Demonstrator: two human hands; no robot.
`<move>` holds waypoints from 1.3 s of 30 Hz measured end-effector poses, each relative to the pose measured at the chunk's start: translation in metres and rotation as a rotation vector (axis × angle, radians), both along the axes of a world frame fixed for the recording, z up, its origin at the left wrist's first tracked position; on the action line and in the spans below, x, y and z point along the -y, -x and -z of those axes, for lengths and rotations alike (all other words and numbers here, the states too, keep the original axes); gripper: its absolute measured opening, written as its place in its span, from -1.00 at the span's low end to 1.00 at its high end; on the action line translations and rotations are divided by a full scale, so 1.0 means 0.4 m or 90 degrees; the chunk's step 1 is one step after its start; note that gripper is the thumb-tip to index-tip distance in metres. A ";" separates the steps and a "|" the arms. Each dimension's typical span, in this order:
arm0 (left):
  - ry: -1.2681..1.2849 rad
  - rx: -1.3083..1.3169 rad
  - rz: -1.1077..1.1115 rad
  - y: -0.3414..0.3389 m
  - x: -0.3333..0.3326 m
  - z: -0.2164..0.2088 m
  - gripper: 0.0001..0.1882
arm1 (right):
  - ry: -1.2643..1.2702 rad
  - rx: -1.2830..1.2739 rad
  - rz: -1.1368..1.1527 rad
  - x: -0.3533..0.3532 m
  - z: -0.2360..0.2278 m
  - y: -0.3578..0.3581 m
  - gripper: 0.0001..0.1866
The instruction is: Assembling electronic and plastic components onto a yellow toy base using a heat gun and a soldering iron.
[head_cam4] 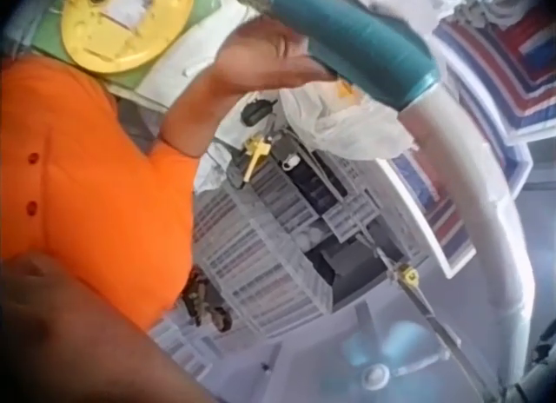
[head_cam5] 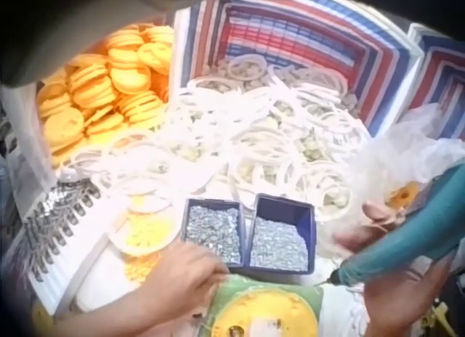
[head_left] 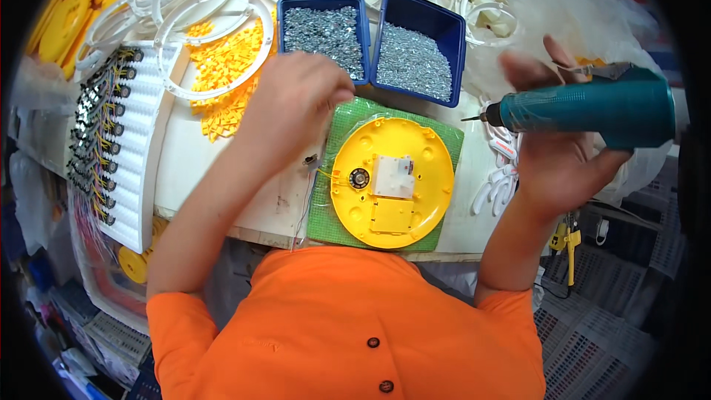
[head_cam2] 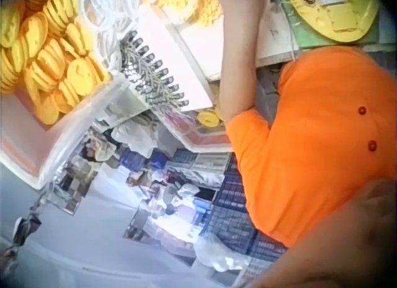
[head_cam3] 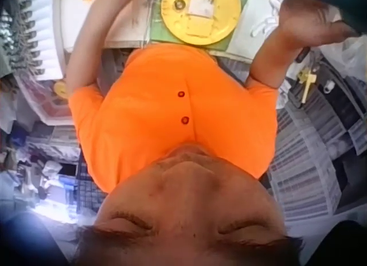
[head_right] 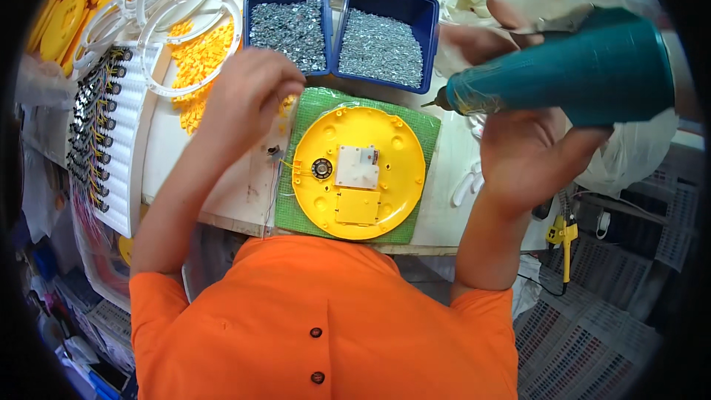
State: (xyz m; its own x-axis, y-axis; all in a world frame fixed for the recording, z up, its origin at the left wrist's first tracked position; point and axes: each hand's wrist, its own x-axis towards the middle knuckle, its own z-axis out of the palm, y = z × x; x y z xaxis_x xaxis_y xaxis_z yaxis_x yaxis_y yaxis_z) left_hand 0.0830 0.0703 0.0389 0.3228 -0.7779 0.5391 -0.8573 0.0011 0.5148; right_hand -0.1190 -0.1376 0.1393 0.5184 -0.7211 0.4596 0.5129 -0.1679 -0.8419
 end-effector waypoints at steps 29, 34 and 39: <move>-0.054 -0.400 0.202 0.134 -0.072 0.009 -0.86 | -0.110 -0.015 -0.447 -0.209 0.052 -0.037 -0.03; -0.025 0.046 -0.021 -0.080 0.042 0.023 -0.74 | -0.143 -0.033 -0.388 -0.210 0.063 -0.014 -0.03; -0.073 0.181 -0.071 -0.155 0.071 0.057 -0.86 | -0.132 -0.024 -0.370 -0.203 0.088 0.004 -0.05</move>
